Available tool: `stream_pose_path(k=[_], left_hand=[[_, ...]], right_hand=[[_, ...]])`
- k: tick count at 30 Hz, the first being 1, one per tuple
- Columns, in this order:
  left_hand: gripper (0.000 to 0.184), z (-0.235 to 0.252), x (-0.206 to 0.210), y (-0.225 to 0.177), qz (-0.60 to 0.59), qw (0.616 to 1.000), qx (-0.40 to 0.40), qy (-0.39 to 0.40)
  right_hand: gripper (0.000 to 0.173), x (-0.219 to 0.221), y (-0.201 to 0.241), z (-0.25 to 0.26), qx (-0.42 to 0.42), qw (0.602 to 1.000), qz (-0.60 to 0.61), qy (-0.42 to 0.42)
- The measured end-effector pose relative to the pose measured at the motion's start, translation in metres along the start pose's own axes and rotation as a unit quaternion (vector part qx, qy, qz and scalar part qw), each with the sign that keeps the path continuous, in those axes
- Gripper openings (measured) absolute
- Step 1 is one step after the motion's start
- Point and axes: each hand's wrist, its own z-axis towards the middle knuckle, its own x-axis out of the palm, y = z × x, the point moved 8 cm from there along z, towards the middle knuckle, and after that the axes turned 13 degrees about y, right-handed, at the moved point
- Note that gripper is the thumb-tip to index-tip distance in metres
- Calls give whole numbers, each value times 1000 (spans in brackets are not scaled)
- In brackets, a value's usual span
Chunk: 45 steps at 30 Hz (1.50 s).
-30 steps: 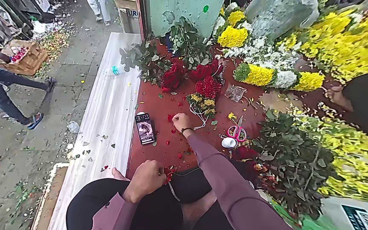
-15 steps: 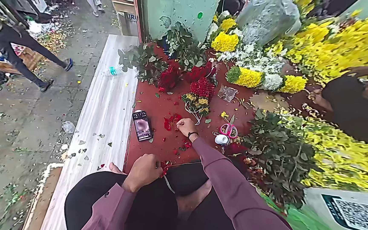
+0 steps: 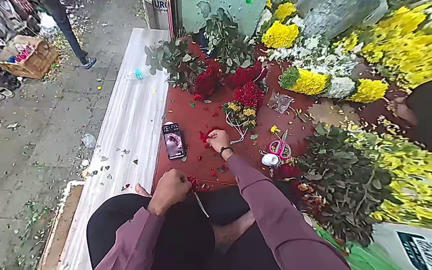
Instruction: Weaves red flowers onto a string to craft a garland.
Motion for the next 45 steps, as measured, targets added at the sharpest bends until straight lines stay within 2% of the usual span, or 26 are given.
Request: stream_pose_path(k=[3, 7, 11, 14, 19, 24, 29, 33, 34, 36, 39, 42, 45], left_hand=[[23, -2, -4, -3, 5, 1000, 10, -6], [24, 0, -4, -1, 13, 1000, 5, -12], [26, 2, -5, 5, 23, 999, -22, -18], [27, 6, -6, 9, 36, 998, -38, -24], [26, 9, 1, 14, 50, 997, -52, -13], [26, 12, 3, 17, 52, 998, -45, -8], [26, 10, 4, 14, 58, 997, -47, -11], [25, 9, 2, 11, 56, 998, -37, -20], [25, 9, 1, 10, 53, 998, -33, -26], [25, 8, 1, 8, 30, 999, -17, -32], [24, 8, 5, 5, -59, 998, 22, -19], [21, 6, 11, -2, -162, 985, 62, 18], [17, 2, 13, -13, -224, 969, 103, 33]], right_hand=[[24, -18, 5, -33, -42, 995, 89, 31], [21, -17, -9, -74, -43, 982, 176, 46], [10, -10, 5, -104, -99, 967, 232, 46], [14, -10, 20, -116, -135, 954, 262, 52], [24, -9, 35, -129, -173, 950, 249, 70], [29, -7, 54, -140, -279, 943, 167, 72], [15, -2, 61, -159, -322, 930, 173, 42], [13, 4, 62, -178, -321, 920, 224, 20], [17, 5, 62, -183, -320, 914, 248, 17], [38, 8, 64, -191, -318, 899, 298, 35], [54, 22, 63, -199, -274, 887, 357, 101], [60, 41, 52, -195, -200, 907, 337, 153], [63, 47, 38, -185, -141, 934, 298, 140]])
